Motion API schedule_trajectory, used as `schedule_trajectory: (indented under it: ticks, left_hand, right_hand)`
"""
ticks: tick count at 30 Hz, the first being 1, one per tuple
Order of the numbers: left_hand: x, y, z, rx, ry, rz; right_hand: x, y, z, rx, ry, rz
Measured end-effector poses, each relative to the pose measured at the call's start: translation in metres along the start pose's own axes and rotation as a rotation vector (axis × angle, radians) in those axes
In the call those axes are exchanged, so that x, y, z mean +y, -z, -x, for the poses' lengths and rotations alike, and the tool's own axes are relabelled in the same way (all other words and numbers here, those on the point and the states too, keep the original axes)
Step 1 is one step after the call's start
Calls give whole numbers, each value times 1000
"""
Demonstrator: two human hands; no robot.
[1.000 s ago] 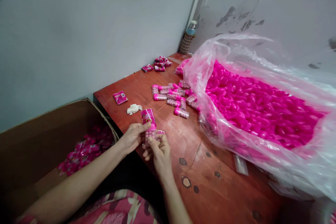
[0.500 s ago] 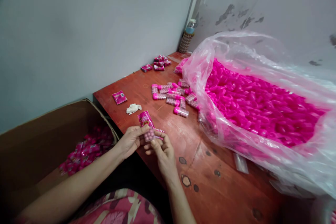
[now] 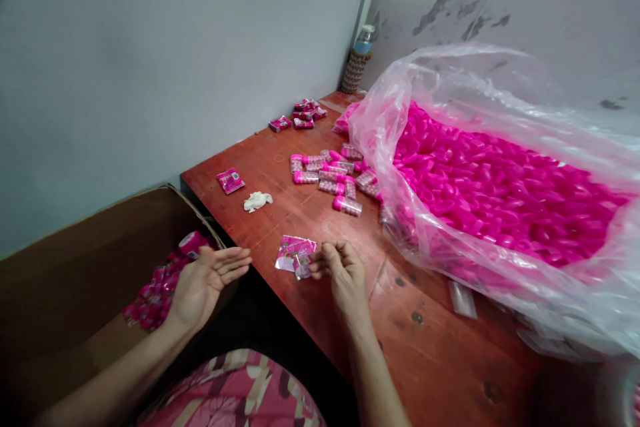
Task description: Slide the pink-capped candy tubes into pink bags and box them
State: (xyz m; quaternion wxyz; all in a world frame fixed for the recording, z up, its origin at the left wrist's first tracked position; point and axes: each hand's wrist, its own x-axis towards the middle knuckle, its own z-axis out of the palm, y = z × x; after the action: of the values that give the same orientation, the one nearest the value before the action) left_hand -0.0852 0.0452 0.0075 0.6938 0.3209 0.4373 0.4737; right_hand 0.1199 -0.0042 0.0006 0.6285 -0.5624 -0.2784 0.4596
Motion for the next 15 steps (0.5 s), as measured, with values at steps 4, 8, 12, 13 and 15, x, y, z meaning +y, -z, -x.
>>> schedule_trajectory:
  ticks: [4, 8, 12, 13, 15]
  left_hand:
    - [-16, -34, -16, -236, -168, -398]
    - [-40, -58, -31, -375, -314, -597]
    - [-54, -55, -37, -406, -383, -681]
    - [-55, -54, -38, -409, -385, -681]
    - [-53, -53, -38, -402, -380, -656]
  right_hand:
    - [3, 11, 4, 0, 2, 102]
    - [9, 10, 12, -2, -26, 146]
    - [12, 12, 11, 24, -48, 172]
    - [13, 12, 10, 38, -36, 192]
    - [13, 12, 5, 91, 13, 224]
